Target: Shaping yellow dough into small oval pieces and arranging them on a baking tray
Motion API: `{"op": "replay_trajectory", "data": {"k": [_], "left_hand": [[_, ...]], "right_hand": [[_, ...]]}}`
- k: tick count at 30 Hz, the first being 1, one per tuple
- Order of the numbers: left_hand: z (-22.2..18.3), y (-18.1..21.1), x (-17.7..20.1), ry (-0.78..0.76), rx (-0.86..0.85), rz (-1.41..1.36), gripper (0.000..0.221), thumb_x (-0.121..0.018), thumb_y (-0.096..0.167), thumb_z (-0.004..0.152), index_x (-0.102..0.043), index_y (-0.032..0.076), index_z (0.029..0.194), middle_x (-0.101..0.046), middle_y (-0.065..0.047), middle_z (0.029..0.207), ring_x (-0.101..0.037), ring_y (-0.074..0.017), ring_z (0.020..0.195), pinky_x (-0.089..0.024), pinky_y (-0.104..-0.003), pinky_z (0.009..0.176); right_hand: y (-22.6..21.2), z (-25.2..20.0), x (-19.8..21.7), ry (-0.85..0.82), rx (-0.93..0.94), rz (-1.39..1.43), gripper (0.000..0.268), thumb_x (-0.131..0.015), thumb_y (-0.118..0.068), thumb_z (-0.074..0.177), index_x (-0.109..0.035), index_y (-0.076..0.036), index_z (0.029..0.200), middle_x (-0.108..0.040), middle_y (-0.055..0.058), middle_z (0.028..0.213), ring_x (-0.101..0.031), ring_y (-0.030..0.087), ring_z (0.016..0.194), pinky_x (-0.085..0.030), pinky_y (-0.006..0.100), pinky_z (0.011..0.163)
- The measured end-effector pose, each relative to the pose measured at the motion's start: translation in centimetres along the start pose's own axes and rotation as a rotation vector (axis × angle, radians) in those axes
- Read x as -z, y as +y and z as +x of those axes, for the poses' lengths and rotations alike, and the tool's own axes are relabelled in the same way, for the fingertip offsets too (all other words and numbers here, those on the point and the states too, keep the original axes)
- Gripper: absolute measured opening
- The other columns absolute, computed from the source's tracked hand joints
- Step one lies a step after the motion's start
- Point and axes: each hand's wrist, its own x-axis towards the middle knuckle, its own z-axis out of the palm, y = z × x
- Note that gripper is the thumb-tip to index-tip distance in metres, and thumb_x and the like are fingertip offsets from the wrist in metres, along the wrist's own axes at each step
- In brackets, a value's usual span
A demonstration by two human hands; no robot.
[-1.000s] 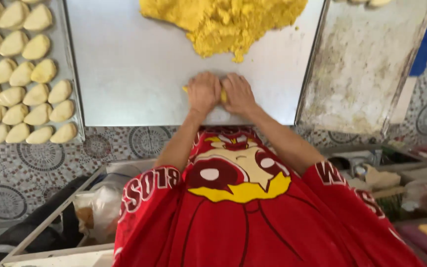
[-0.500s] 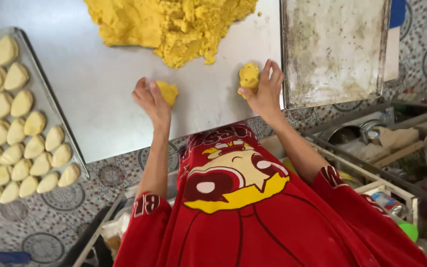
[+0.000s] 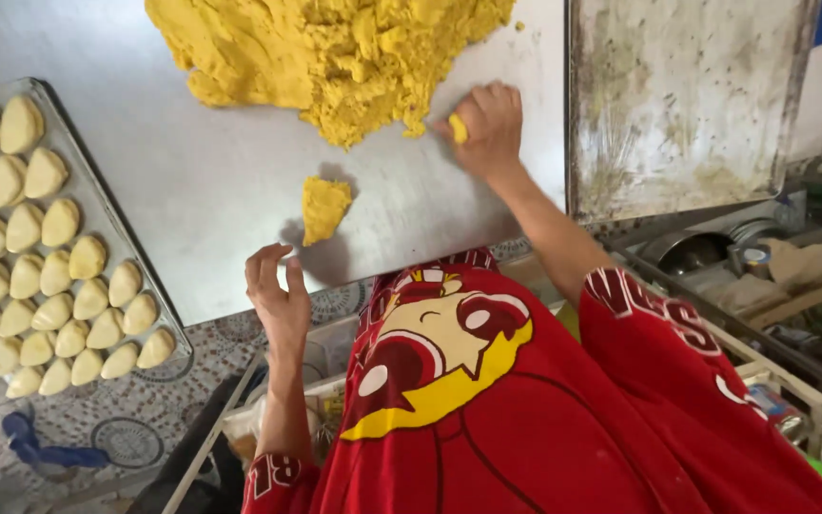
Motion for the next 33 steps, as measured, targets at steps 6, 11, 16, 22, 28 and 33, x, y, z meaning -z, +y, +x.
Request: {"op": "replay_trajectory", "data": {"k": [6,11,16,22,28,33], "left_hand": [[-3.6,-0.4,2.1,0.017,0.164,-0.007,0.018,-0.058,0.01,0.104,-0.07,0.001,0.115,-0.061,-0.016,0.118,-0.065,-0.033,0.105,-0.054,-0.045,0.074],[-3.6,0.9,1.4,-0.018,0.196,0.02,0.022,-0.057,0.014,0.103,-0.071,0.003,0.116,-0.063,-0.018,0.121,-0.065,-0.0326,0.106,-0.053,-0.045,0.073],[-3.5,3.0,1.7,-0.022,0.1,0.012,0.022,-0.055,0.017,0.105,-0.07,0.005,0.114,-0.065,-0.016,0.12,-0.065,-0.0348,0.113,-0.053,-0.051,0.085],[0.2,5.0,-5.2,-0.112,-0.12,-0.288,0.027,-0.073,-0.005,0.086,-0.071,0.005,0.11,-0.066,-0.017,0.106,-0.067,-0.0459,0.105,-0.053,-0.056,0.088],[5.1,9.7,-22.2,-0.407,-0.731,0.029,0.07,-0.092,0.011,0.074,-0.06,0.007,0.136,-0.049,-0.027,0.145,-0.043,-0.0433,0.143,-0.026,-0.066,0.117],[7.9,9.6,-25.9,-0.273,-0.689,-0.228,0.047,-0.078,0.045,0.09,-0.064,0.018,0.126,-0.071,-0.006,0.109,-0.07,-0.0267,0.1,-0.047,-0.044,0.086]], "right_hand": [[-5.2,-9.4,7.2,-0.538,-0.123,0.047,0.083,-0.043,-0.064,0.103,-0.02,-0.013,0.164,-0.026,0.021,0.168,-0.024,0.046,0.154,-0.014,0.062,0.128],[1.2,3.1,1.0,-0.427,-0.342,-0.248,0.09,-0.008,-0.076,0.105,0.001,-0.018,0.172,0.011,0.014,0.175,0.011,0.04,0.161,0.007,0.07,0.128],[0.4,5.0,2.4,-0.51,-0.643,-0.334,0.106,0.012,-0.072,0.087,0.004,-0.006,0.17,0.008,0.015,0.177,0.014,0.034,0.161,0.015,0.059,0.129],[-5.5,-8.8,7.0,-0.344,-0.132,0.044,0.096,-0.07,-0.045,0.094,-0.025,0.006,0.161,-0.032,0.033,0.162,-0.029,0.055,0.148,-0.013,0.071,0.118],[6.2,-13.5,3.6,-0.488,-0.223,0.001,0.056,-0.078,-0.045,0.08,-0.063,-0.024,0.131,-0.054,-0.003,0.116,-0.052,0.025,0.112,-0.035,0.054,0.099],[6.9,-8.4,6.5,-0.485,-0.86,1.186,0.053,-0.085,0.004,0.077,-0.071,-0.003,0.128,-0.073,0.013,0.109,-0.07,0.019,0.087,-0.059,0.029,0.072]]}}
